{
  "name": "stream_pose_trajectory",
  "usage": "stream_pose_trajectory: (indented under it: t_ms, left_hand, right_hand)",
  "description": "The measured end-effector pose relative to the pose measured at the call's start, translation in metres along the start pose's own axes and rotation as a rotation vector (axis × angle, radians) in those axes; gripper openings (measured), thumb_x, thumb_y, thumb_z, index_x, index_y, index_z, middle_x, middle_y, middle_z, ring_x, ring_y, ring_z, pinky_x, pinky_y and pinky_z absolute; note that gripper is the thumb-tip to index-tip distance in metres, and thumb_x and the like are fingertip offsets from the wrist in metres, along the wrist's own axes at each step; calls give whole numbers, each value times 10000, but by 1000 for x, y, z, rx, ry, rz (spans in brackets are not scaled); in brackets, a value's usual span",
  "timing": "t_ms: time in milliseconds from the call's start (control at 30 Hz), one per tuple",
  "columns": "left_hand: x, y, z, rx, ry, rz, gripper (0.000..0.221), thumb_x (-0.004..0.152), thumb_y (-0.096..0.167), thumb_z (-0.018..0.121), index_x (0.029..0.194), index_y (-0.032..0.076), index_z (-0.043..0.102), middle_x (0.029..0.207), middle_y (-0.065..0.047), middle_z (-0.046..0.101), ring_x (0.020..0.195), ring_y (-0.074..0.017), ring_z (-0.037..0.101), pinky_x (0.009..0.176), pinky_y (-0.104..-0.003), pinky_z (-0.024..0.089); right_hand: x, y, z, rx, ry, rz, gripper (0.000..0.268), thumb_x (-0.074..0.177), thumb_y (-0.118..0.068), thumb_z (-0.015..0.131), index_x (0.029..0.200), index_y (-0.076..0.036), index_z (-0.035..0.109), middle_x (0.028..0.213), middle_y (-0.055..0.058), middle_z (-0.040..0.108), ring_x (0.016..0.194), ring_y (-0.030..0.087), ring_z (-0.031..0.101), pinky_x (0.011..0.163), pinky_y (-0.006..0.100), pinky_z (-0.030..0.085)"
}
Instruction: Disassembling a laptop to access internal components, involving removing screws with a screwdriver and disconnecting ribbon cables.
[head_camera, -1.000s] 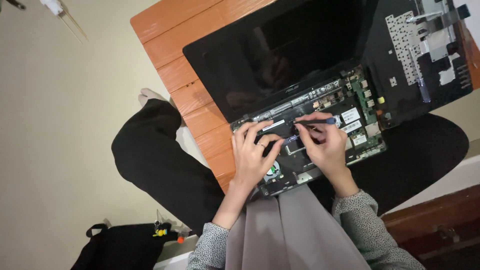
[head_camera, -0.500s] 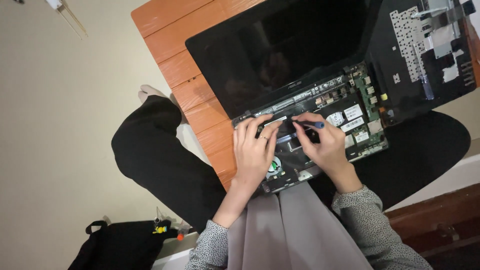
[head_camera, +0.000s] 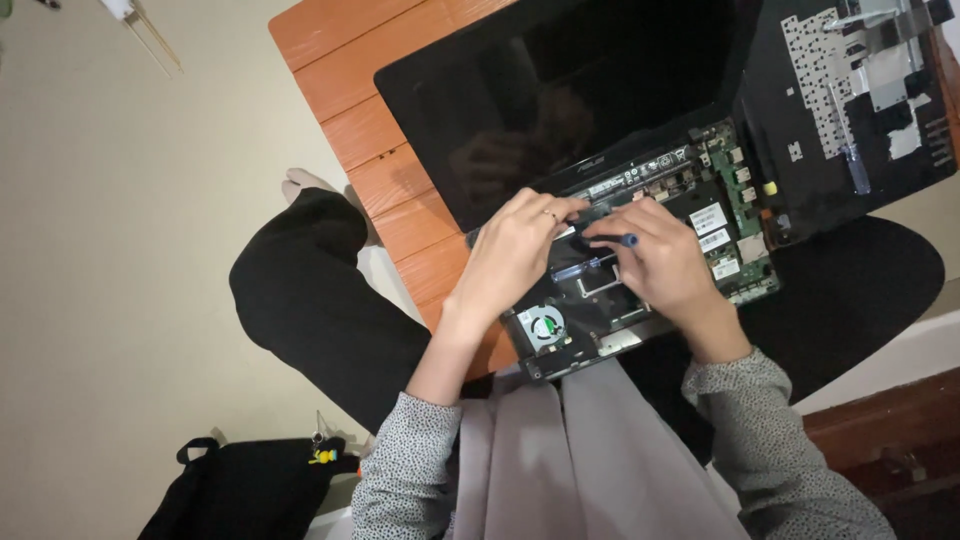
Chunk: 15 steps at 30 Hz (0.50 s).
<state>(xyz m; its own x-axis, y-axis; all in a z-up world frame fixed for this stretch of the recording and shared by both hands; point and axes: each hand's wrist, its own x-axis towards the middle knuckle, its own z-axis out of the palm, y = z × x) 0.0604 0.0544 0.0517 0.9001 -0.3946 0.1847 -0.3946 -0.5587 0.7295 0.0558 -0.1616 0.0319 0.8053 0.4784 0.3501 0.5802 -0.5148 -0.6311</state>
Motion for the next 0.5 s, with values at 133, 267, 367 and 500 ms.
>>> stream_pose_trajectory:
  t_ms: [133,267,367,500]
  left_hand:
    - [-3,-6,8,-166,-80,-62,347,959,75,643,1300,80,581,1023,-57,748,1071,-252,659,899,-381,556]
    - [-2,-11,15,-133,-131,-76,469,891,68,712,1336,121,572,958,-33,756,1014,-236,672,930,-370,535]
    - [-4,-16,20,-120,-125,-73,492,878,98,736,1337,157,568,939,-18,743,981,-233,680,920,-357,527]
    - [-7,-23,29,-72,-89,-58,489,874,146,754,1324,218,578,879,35,705,899,-197,665,883,-312,500]
  right_hand:
    - [0,8,-1,-19,-46,-64,107,990,23,631,979,-27,725,869,141,712,903,380,705,864,466,575]
    - [0,7,-1,-86,-101,-65,110,973,13,639,1010,-42,727,926,99,714,958,336,700,850,425,572]
    - [0,6,0,-105,-94,-57,95,989,-24,641,1017,-55,726,946,83,711,978,322,693,854,412,570]
    - [0,6,-1,-94,-95,-34,84,974,-67,683,1042,-70,733,952,71,704,957,302,683,838,417,569]
